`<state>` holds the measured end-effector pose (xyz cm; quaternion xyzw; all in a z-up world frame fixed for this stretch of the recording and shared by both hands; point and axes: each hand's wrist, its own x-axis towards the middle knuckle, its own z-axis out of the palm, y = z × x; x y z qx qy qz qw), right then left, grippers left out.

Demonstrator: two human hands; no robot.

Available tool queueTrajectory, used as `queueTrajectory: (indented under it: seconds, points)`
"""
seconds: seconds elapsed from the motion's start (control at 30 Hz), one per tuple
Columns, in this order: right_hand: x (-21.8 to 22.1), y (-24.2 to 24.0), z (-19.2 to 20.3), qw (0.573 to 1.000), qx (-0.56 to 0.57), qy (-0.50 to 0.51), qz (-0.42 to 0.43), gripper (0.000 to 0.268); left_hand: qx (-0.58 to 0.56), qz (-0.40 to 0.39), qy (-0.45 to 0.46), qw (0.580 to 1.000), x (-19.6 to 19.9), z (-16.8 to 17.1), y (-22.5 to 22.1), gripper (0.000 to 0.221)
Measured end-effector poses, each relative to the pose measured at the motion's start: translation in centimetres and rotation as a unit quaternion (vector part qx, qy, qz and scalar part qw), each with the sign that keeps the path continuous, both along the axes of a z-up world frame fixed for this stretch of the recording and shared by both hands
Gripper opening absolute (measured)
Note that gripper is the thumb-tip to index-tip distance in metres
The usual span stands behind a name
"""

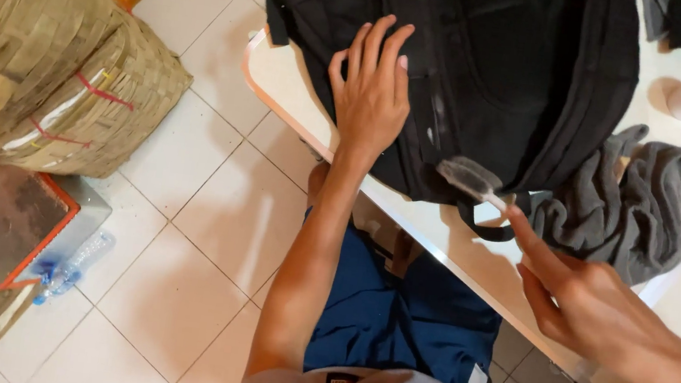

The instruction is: Applying cleaning solution and brushing the straps of a black backpack on a repair bench.

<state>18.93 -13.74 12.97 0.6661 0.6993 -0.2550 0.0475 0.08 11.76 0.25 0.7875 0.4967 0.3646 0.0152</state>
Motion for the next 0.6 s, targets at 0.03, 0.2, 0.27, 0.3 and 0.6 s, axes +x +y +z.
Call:
queueTrajectory:
  seconds: [0.03,0.2,0.27,0.3,0.6]
  points:
    - [-0.7,1.3,-1.0,1.0,0.0,0.001,-0.015,0.09,0.0,-0.015,0.001,1.0,0.0,0.1,-0.1,0.036]
    - [-2.7,8.2,-2.6,0.985,0.151,0.087,0.01,0.072,-0.021,-0.01,-0.01,1.0,-0.4,0.1,0.0,0.035]
    - [-1.9,6.3,-1.2,0.985,0.143,0.09,0.031,0.072,-0.02,-0.009,-0.012,1.0,-0.6,0.1,-0.3,0.035]
    - [-1.2,5.6,-0.4,0.986,0.136,0.088,0.052,0.072,-0.018,-0.01,-0.021,1.0,-0.4,0.1,-0.1,0.034]
    - [5.9,-4.6,5.0,0.97,0.221,0.012,-0.101,0.067,0.004,-0.021,-0.034,0.999,-0.5,0.5,0.0,0.036]
